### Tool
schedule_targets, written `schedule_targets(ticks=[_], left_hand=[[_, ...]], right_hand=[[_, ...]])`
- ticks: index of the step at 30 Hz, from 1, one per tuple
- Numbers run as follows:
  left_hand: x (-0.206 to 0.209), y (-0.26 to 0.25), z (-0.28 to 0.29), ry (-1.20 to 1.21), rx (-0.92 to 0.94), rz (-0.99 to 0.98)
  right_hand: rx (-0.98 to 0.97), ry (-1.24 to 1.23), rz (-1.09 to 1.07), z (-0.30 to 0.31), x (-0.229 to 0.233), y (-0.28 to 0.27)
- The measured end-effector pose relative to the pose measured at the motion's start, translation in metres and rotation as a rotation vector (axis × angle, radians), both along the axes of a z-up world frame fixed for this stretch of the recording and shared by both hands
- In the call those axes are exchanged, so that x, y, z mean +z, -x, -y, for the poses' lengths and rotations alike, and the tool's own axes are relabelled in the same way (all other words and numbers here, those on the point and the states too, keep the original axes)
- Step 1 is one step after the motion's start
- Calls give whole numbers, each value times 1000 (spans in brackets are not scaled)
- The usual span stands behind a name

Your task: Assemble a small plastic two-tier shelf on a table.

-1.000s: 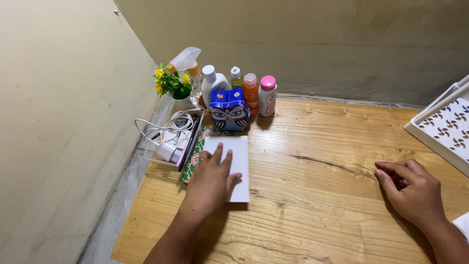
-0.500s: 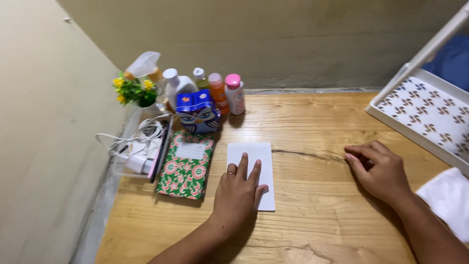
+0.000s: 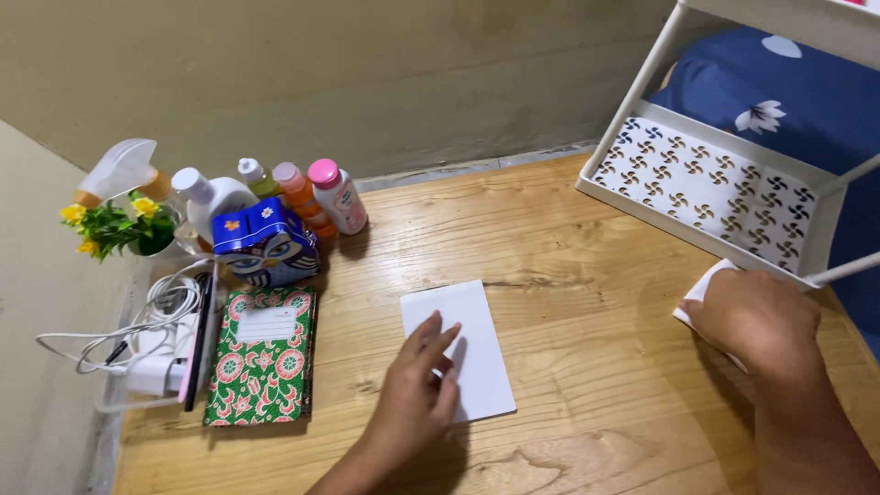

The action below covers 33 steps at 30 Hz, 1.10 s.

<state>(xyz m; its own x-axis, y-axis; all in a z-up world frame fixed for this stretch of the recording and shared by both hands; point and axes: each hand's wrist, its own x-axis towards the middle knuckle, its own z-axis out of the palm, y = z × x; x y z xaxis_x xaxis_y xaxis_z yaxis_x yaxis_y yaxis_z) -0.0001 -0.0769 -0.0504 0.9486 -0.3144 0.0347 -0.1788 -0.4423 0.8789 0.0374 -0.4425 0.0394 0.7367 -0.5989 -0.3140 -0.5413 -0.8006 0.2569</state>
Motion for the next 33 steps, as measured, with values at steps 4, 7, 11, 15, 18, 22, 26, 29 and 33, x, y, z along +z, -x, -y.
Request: schedule_targets(ticks=[4, 7, 11, 15, 18, 22, 26, 29, 33], left_hand=[[8, -8, -27, -157, -12, 59], [16, -8, -40, -341, -19, 248], [17, -6, -43, -329, -48, 230], [23, -2, -29, -378, -27, 278], [24, 3, -16, -401, -25, 298], [31, 2, -7, -429, -56, 281], [35, 3, -4, -472, -88, 270], [38, 5, -5, -481, -92, 277], [43, 4, -6, -475, -110, 261]], right_hand=[[47, -7, -26, 3, -7, -4], [135, -44, -30, 4, -20, -6], [253, -77, 66, -16, -19, -5], [371, -167, 116, -48, -16, -3], [544, -335, 354, -59, -42, 0], [926, -549, 679, -81, -69, 12], [1048, -690, 547, -109, -87, 29], [1285, -535, 608, -126, -82, 45], [1195, -840, 625, -130, -66, 46]])
